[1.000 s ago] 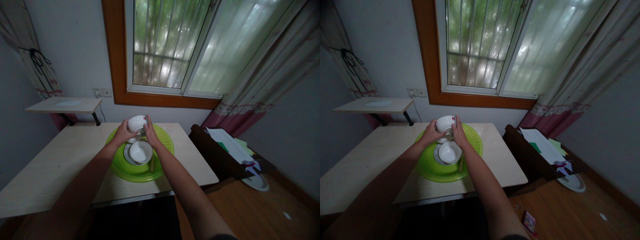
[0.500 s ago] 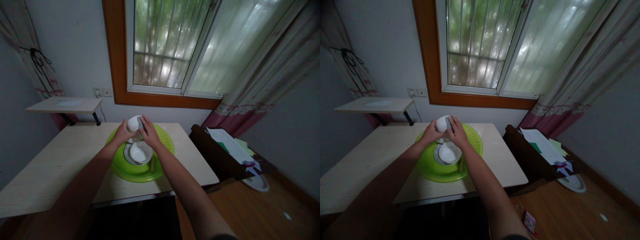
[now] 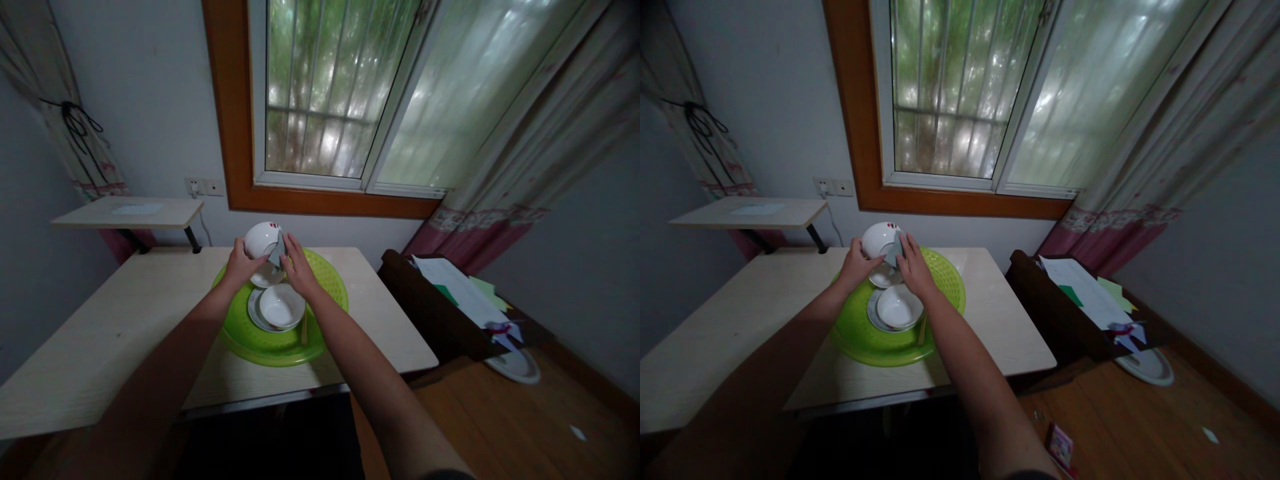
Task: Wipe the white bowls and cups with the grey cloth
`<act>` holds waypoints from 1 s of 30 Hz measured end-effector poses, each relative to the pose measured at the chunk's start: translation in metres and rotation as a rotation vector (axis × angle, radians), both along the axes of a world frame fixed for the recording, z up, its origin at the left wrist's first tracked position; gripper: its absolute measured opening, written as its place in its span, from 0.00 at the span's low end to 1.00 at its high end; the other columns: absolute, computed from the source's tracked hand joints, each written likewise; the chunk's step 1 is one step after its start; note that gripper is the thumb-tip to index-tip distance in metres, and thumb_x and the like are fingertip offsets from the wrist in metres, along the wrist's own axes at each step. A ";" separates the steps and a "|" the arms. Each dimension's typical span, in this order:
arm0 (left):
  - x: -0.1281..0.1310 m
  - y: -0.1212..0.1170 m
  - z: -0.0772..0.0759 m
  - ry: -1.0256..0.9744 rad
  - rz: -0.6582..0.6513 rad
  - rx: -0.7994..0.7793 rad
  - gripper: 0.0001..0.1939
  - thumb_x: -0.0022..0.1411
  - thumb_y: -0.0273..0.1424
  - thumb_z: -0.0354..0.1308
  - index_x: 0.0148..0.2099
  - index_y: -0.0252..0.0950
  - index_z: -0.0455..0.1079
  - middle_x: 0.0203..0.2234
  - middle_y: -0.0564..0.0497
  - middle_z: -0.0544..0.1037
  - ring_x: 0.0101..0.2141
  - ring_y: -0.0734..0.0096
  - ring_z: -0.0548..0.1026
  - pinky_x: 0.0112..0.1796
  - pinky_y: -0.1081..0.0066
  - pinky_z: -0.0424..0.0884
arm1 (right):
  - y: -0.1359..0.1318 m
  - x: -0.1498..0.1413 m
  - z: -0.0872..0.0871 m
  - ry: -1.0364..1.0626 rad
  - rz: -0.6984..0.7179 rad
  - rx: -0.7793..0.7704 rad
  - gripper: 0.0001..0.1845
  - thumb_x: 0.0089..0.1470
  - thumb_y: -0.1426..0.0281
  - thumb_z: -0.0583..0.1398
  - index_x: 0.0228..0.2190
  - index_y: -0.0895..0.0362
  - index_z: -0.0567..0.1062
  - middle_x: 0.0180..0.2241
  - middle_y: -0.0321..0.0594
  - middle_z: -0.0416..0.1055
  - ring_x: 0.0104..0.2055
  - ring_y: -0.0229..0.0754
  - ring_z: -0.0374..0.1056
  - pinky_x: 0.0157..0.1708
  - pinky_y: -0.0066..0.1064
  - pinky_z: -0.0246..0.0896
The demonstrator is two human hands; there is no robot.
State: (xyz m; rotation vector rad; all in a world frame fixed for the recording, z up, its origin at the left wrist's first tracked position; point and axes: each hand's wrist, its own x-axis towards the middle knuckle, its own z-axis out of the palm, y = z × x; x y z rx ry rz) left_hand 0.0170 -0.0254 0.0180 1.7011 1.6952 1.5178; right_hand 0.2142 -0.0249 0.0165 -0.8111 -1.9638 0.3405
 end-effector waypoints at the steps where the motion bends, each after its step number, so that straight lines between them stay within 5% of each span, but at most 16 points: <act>1: 0.000 0.000 -0.001 0.002 -0.010 -0.003 0.32 0.45 0.45 0.68 0.47 0.39 0.58 0.40 0.46 0.75 0.39 0.61 0.75 0.36 0.67 0.70 | 0.002 0.000 -0.002 0.035 0.001 -0.055 0.34 0.68 0.51 0.45 0.69 0.52 0.52 0.72 0.43 0.45 0.74 0.44 0.43 0.72 0.45 0.39; 9: 0.004 -0.007 -0.004 0.133 -0.194 -0.039 0.32 0.45 0.43 0.69 0.47 0.39 0.58 0.41 0.48 0.75 0.38 0.64 0.75 0.36 0.68 0.70 | 0.013 0.002 -0.013 0.274 0.009 -0.324 0.43 0.65 0.43 0.41 0.69 0.56 0.51 0.71 0.45 0.49 0.73 0.44 0.46 0.72 0.45 0.39; 15: 0.008 -0.011 -0.003 0.216 -0.241 -0.045 0.30 0.45 0.43 0.69 0.46 0.40 0.59 0.38 0.49 0.75 0.36 0.63 0.75 0.35 0.68 0.69 | 0.009 0.007 -0.006 0.150 -0.046 -0.113 0.36 0.68 0.47 0.41 0.67 0.51 0.58 0.69 0.43 0.55 0.72 0.44 0.50 0.72 0.45 0.41; 24: 0.010 -0.016 0.004 0.180 -0.201 -0.053 0.26 0.46 0.38 0.66 0.44 0.41 0.59 0.35 0.51 0.75 0.34 0.64 0.75 0.34 0.67 0.69 | -0.019 -0.002 0.018 -0.131 0.048 0.130 0.26 0.68 0.56 0.50 0.64 0.44 0.64 0.72 0.31 0.47 0.75 0.51 0.35 0.73 0.56 0.35; 30: 0.005 -0.005 -0.001 0.054 -0.101 -0.025 0.29 0.45 0.39 0.68 0.46 0.39 0.59 0.37 0.48 0.76 0.35 0.64 0.76 0.33 0.67 0.71 | -0.015 -0.004 0.016 -0.136 0.013 0.165 0.27 0.69 0.59 0.49 0.66 0.42 0.59 0.73 0.28 0.38 0.76 0.47 0.32 0.73 0.52 0.34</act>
